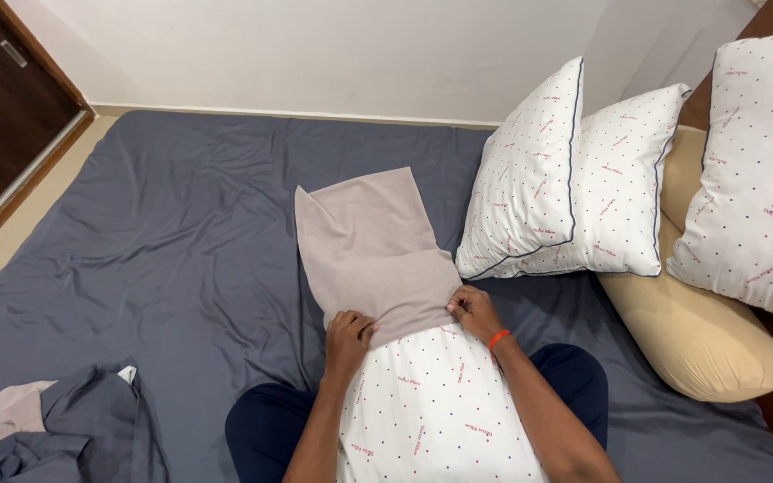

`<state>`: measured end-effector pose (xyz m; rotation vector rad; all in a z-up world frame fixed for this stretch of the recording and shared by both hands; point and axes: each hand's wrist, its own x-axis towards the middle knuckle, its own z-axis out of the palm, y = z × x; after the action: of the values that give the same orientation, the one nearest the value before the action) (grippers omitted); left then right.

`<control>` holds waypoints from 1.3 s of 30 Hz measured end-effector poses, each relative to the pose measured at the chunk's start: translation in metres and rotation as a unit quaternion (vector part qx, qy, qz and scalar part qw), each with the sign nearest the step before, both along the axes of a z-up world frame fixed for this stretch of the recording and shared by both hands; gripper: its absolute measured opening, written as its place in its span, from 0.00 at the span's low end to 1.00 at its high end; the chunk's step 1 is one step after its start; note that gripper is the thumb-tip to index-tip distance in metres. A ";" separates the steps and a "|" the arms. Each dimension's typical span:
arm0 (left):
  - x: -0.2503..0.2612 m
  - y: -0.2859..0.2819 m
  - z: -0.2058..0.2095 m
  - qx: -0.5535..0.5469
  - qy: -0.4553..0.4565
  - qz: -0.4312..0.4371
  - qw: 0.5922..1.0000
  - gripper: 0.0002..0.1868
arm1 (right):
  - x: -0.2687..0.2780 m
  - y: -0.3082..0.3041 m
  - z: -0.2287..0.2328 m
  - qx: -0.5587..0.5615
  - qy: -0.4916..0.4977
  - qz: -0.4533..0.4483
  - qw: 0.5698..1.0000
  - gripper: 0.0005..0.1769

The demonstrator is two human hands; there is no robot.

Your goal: The person sits on a bed and places a pillowcase over a pillow. They align the corners and pull the fabric over the pillow, smoothing it out as they work.

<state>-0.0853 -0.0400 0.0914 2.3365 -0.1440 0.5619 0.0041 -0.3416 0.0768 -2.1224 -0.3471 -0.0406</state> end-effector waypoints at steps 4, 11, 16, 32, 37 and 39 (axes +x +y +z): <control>0.007 0.004 -0.016 -0.011 0.064 -0.074 0.995 0.01 | -0.014 0.018 0.044 -0.044 -0.178 0.066 0.981 0.13; -0.010 -0.003 0.019 0.031 -0.076 -0.017 0.997 0.11 | -0.022 0.073 0.060 -0.123 -0.301 0.207 0.923 0.12; -0.007 -0.008 -0.003 -0.024 -0.003 -0.008 1.000 0.06 | -0.017 0.080 0.044 -0.128 -0.282 0.216 0.926 0.07; -0.022 0.022 0.011 -0.104 0.245 0.004 0.964 0.10 | -0.019 0.082 0.059 -0.077 -0.299 0.234 0.922 0.07; -0.022 0.033 0.006 -0.124 0.169 -0.006 0.978 0.12 | -0.008 0.081 0.040 -0.109 -0.239 0.251 0.932 0.07; -0.027 0.040 -0.003 -0.063 -0.026 -0.024 0.997 0.12 | -0.003 0.079 0.031 -0.117 -0.186 0.261 0.940 0.06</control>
<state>-0.1121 0.0002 0.0886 2.1924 -0.1823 0.5921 0.0011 -0.2627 0.1073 -2.1819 -1.1816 -0.0971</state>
